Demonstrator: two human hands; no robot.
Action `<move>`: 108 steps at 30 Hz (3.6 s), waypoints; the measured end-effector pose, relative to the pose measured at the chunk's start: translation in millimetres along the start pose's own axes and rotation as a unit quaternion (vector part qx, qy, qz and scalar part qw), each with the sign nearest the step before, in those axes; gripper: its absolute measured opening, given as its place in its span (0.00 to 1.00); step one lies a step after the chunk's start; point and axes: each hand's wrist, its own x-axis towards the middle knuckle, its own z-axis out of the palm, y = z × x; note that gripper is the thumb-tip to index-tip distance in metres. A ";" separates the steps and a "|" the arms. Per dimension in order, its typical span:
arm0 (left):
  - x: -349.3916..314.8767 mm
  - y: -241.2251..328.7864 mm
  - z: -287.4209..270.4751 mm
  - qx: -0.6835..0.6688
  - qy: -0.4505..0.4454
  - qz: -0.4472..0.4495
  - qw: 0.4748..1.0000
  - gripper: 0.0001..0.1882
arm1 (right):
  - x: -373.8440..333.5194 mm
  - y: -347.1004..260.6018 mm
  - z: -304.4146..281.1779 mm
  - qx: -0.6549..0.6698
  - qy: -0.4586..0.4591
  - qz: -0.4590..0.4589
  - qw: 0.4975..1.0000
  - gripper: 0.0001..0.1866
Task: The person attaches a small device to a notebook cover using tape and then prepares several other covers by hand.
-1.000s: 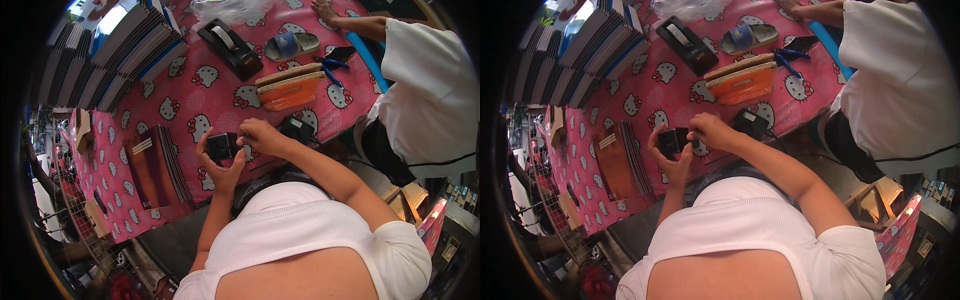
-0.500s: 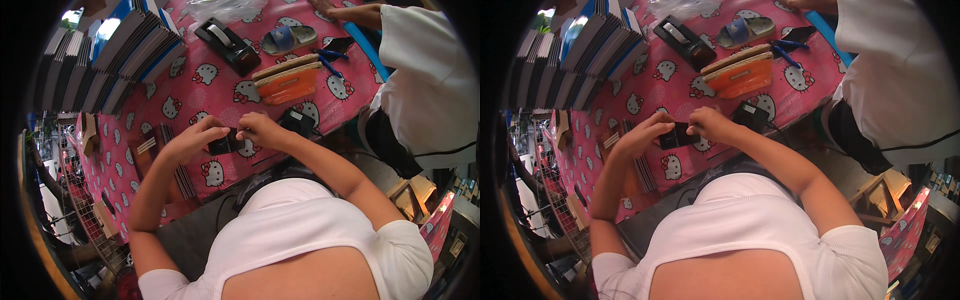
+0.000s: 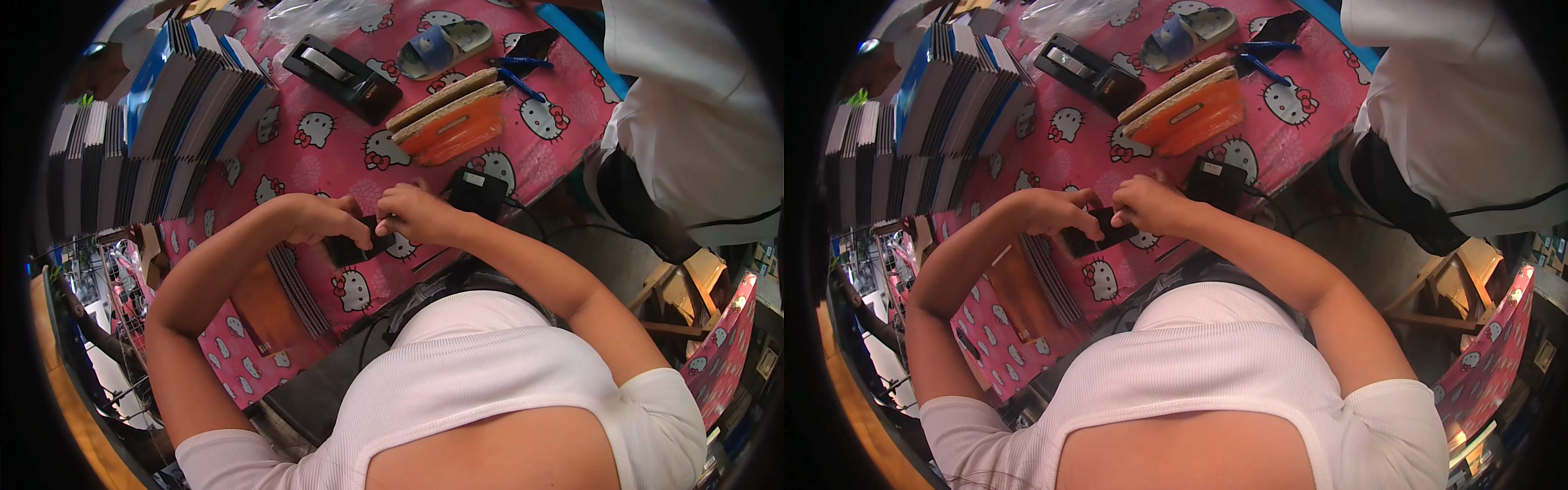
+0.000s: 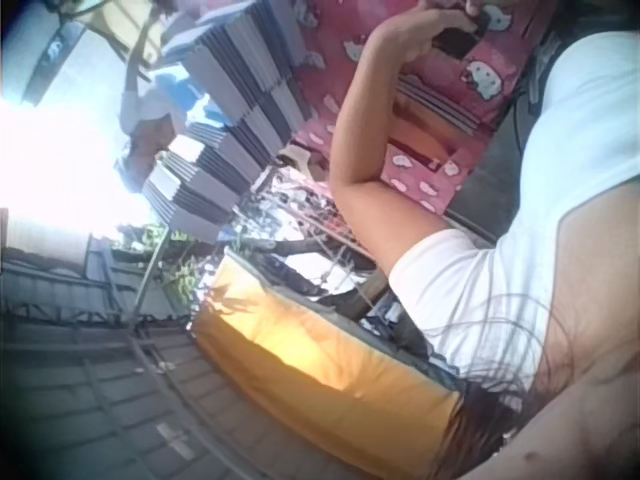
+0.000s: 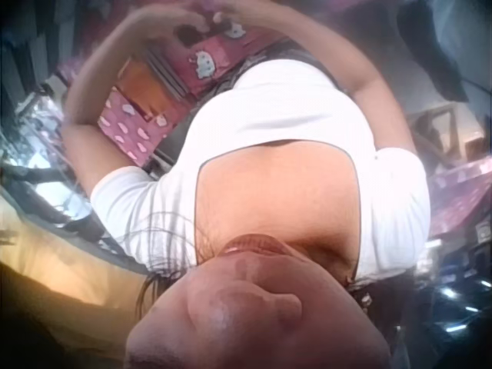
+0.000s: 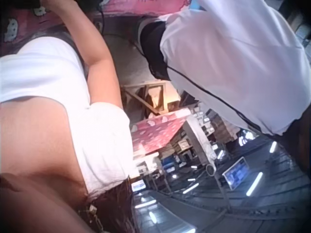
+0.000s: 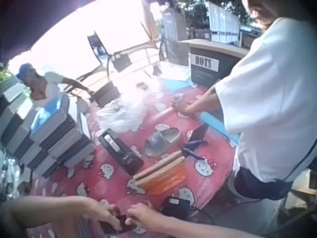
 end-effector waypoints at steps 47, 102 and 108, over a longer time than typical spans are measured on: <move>8.1 -12.9 -1.9 -0.022 0.041 0.031 0.998 0.32 | 113.4 -43.0 -172.6 0.289 0.019 0.248 0.924 0.08; 2.7 -10.2 1.1 -0.006 0.029 0.056 0.998 0.30 | 33.3 -57.8 -81.9 0.413 0.315 0.176 0.836 0.04; 4.8 -9.8 2.1 -0.021 0.046 0.048 0.998 0.32 | 13.9 -25.7 -84.9 0.400 0.301 0.185 0.845 0.10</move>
